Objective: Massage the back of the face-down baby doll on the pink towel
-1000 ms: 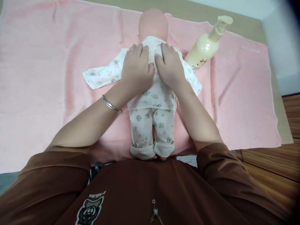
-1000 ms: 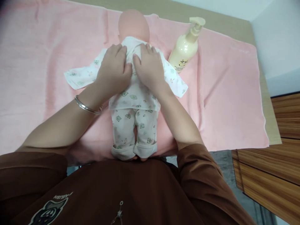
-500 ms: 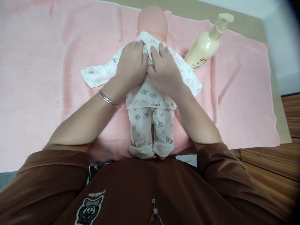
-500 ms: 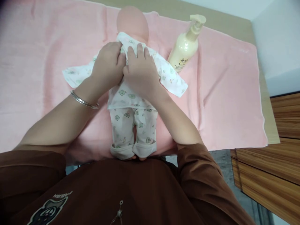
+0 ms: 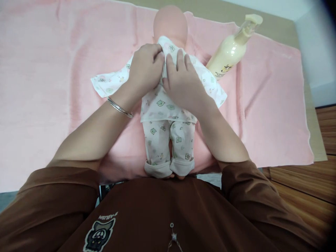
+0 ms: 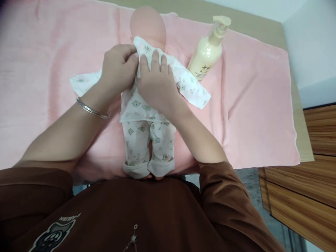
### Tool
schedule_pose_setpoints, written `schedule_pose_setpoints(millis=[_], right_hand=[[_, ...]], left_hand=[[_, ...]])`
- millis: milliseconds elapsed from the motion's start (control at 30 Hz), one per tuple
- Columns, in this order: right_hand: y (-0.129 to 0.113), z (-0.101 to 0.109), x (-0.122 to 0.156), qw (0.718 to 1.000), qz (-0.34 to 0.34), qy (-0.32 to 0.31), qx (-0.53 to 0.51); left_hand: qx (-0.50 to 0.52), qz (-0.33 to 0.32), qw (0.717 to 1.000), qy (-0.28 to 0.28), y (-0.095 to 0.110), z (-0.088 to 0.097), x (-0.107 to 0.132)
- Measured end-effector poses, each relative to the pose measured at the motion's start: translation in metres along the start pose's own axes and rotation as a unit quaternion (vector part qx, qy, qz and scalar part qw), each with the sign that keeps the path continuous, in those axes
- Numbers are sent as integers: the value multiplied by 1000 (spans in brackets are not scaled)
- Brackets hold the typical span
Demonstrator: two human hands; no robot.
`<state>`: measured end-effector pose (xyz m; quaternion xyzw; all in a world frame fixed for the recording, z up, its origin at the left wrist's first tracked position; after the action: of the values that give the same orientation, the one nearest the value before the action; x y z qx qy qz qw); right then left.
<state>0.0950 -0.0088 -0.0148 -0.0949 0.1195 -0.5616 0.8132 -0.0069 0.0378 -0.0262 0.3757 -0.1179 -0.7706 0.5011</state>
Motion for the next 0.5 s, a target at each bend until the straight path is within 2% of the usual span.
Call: schedule_pose_setpoints(millis=[100,233,333,500], right_hand=[[-4,4,-2,994,29,54,88],[31,0,-27,989,-9,113,96],[52,-5,-38,989,-31,120,85],[52,-6,-33,985,-8,126,122]], left_hand=[[25,12,1000,-3,-6,-4,-1],[23,28,998,44,-16,-19,1],[22,34,997,69,-25,-29,1],[2,46,998,33,-25,-31,1]])
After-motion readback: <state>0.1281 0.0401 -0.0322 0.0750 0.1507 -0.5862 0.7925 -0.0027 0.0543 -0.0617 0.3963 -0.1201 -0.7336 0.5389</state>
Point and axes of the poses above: each hand's wrist, its own x-axis away from the middle knuckle, its own z-axis out of the back of the hand, y = z × x, the point moved 7 cm from there along -x, towards the middle knuckle, and after that the axes turned 11 degrees about x, right-handed, at the moved point
